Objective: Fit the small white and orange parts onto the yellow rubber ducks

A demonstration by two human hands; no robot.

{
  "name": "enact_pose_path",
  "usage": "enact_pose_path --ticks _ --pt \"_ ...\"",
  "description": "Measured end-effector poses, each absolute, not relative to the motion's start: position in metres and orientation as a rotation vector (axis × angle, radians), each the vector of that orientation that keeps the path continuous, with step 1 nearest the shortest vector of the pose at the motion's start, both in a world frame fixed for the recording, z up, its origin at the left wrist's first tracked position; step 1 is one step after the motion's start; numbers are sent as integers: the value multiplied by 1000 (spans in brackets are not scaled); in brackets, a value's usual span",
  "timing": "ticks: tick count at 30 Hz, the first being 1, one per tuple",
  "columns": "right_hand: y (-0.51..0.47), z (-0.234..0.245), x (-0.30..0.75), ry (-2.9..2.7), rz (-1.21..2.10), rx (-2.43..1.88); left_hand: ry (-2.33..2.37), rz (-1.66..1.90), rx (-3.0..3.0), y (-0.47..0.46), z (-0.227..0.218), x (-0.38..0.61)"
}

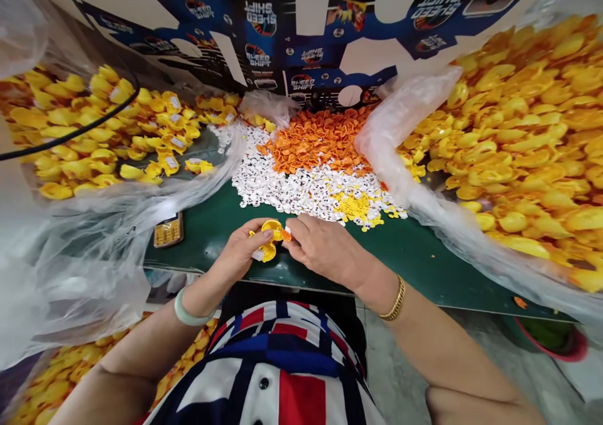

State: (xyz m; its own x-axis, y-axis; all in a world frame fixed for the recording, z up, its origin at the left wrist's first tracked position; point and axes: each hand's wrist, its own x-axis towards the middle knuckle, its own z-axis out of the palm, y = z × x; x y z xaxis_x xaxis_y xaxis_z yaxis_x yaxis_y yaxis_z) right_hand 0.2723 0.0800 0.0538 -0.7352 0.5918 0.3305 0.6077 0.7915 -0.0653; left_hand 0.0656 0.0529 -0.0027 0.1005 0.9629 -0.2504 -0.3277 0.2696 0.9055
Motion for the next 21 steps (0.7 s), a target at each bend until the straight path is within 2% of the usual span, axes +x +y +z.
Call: enact_pose_path --ticks 5,14,21 --pt "75 47 266 -2733 -88 -981 1105 1098 817 48 0 76" --pt "79 10 273 -2562 339 -955 893 1045 610 44 -6 78" --pt "66 -8 277 -2549 332 -795 971 985 604 34 -4 77"
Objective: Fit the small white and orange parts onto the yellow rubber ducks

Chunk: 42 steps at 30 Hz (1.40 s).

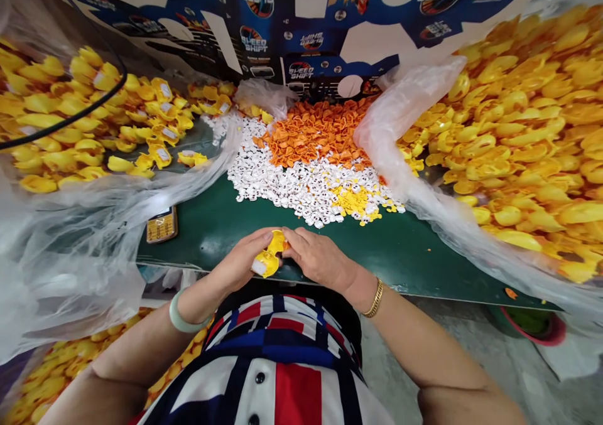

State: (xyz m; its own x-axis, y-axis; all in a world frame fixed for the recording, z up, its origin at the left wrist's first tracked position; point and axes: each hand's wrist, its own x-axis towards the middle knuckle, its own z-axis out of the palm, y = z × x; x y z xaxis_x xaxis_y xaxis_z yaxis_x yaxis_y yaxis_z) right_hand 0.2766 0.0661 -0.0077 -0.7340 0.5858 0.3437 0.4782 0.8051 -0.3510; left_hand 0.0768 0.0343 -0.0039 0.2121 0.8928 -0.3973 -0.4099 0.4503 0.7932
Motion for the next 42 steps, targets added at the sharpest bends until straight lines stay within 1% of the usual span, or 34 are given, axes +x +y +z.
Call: enact_pose_path --ticks 3,5,7,9,10,12,15,17,20,23,26,28,32,36,42 --pt "51 -9 277 -2519 333 -773 832 793 564 26 2 74" --pt "44 -8 278 -2478 400 -802 778 709 552 25 5 73" --pt "43 -8 284 -2399 501 -866 767 722 540 29 7 74" --pt "50 -5 300 -2294 522 -1011 776 816 527 39 10 74" --pt "56 -3 312 -2241 481 -1119 785 872 527 45 11 74" --pt "68 1 340 -2169 296 -1384 800 975 538 58 13 72" --pt "82 5 376 -2203 90 -1700 787 1018 566 76 14 74" --pt "86 3 389 -2273 33 -1802 757 1000 586 85 13 80" --pt "89 -4 394 -2297 19 -1841 725 986 594 93 12 96" --pt "93 -11 395 -2264 76 -1852 749 992 577 98 7 107" --pt "95 -11 390 -2278 61 -1822 787 1059 554 101 2 110" --pt "90 -8 377 -2280 79 -1698 796 1116 534 101 -2 108" --pt "71 -2 331 -2298 217 -1276 810 1153 529 99 -4 107" --pt "62 -2 292 -2449 134 -1056 840 1159 529 98 -7 107" --pt "68 -8 277 -2665 15 -962 834 1170 530 97 -14 106"
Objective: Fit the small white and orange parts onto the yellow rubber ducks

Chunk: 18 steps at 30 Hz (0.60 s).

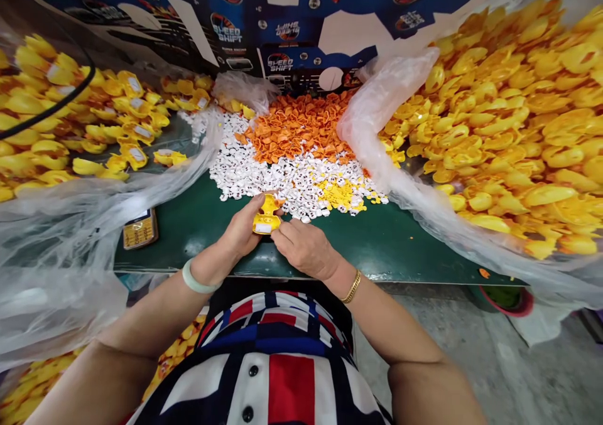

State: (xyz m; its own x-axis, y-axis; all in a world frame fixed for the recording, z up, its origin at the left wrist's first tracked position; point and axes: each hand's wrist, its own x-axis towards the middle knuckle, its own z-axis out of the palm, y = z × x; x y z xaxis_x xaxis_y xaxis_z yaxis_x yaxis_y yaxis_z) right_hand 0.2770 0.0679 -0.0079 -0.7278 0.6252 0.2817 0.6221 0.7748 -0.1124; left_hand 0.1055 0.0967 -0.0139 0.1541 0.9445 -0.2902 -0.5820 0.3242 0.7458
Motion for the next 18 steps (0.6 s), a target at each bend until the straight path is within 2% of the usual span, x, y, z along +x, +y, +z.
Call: enact_pose_path --ticks 3,11,15,18 --pt "68 -12 278 -2655 51 -953 822 1172 520 96 -13 105" --pt "59 -5 269 -2406 413 -1046 892 1162 419 96 -8 106" --pt "72 8 281 -2265 451 -1156 906 1151 429 97 -5 106" --pt "112 20 334 -2099 360 -1287 913 1128 434 98 -2 105"
